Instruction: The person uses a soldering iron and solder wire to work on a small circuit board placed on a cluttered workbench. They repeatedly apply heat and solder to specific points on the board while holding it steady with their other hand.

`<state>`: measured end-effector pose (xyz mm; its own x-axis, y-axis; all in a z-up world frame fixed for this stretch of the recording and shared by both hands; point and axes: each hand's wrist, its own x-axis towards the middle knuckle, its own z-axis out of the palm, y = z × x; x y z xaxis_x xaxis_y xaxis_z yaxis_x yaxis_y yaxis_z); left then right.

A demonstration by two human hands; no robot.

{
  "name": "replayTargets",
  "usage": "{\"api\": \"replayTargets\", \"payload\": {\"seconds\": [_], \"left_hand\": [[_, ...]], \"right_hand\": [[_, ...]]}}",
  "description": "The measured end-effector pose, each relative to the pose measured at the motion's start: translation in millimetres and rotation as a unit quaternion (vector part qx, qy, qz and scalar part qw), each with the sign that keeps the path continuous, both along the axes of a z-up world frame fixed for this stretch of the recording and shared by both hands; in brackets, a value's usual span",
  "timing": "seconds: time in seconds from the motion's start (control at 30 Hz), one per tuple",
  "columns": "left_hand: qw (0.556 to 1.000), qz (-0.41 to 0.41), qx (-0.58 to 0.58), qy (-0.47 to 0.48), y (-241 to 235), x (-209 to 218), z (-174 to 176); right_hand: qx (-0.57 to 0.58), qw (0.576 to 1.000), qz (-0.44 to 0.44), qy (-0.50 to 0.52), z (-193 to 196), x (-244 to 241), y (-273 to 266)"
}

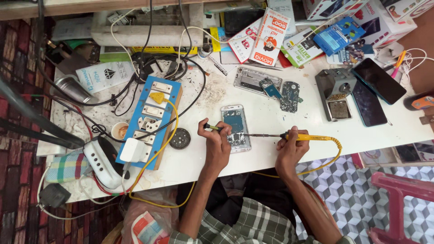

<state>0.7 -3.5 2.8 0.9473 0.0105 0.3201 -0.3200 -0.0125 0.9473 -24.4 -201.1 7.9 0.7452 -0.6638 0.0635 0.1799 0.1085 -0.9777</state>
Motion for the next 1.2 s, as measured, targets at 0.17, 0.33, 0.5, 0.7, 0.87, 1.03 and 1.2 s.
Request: {"api": "replayTargets", "payload": {"seconds": [0.17,0.33,0.5,0.7,0.87,1.03,1.2], "left_hand": [[1.000,0.001,0.013,-0.005,1.8,-0.3,-1.1],[1.000,0.000,-0.013,-0.014,2.7,-0.4,-3.3],[1.000,-0.002,-0.011,0.005,2.6,1.1,-5.4],[0.999,-0.009,-0.052,-0.004,1.9,0.6,-3.9],[0.999,-0.008,-0.035,-0.002,2.7,-0.4,-4.4],[0.999,-0.006,-0.035,0.008,2.4,-0.3,-7.7],[0.997,-0.006,-0.065,0.037,1.7,1.2,-7.2]], "right_hand": [[-0.022,0.999,0.006,0.024,8.2,-0.8,3.0],[-0.032,0.999,0.010,0.021,9.6,-1.8,4.5],[-0.036,0.999,0.013,0.017,7.9,0.1,2.9],[-0.021,0.999,0.009,0.024,7.5,1.4,2.8],[-0.025,0.999,0.005,0.028,7.3,2.0,2.1],[-0.033,0.999,0.012,0.028,7.0,0.6,1.6],[-0.027,0.999,0.028,0.028,6.1,0.8,-0.2]]}}
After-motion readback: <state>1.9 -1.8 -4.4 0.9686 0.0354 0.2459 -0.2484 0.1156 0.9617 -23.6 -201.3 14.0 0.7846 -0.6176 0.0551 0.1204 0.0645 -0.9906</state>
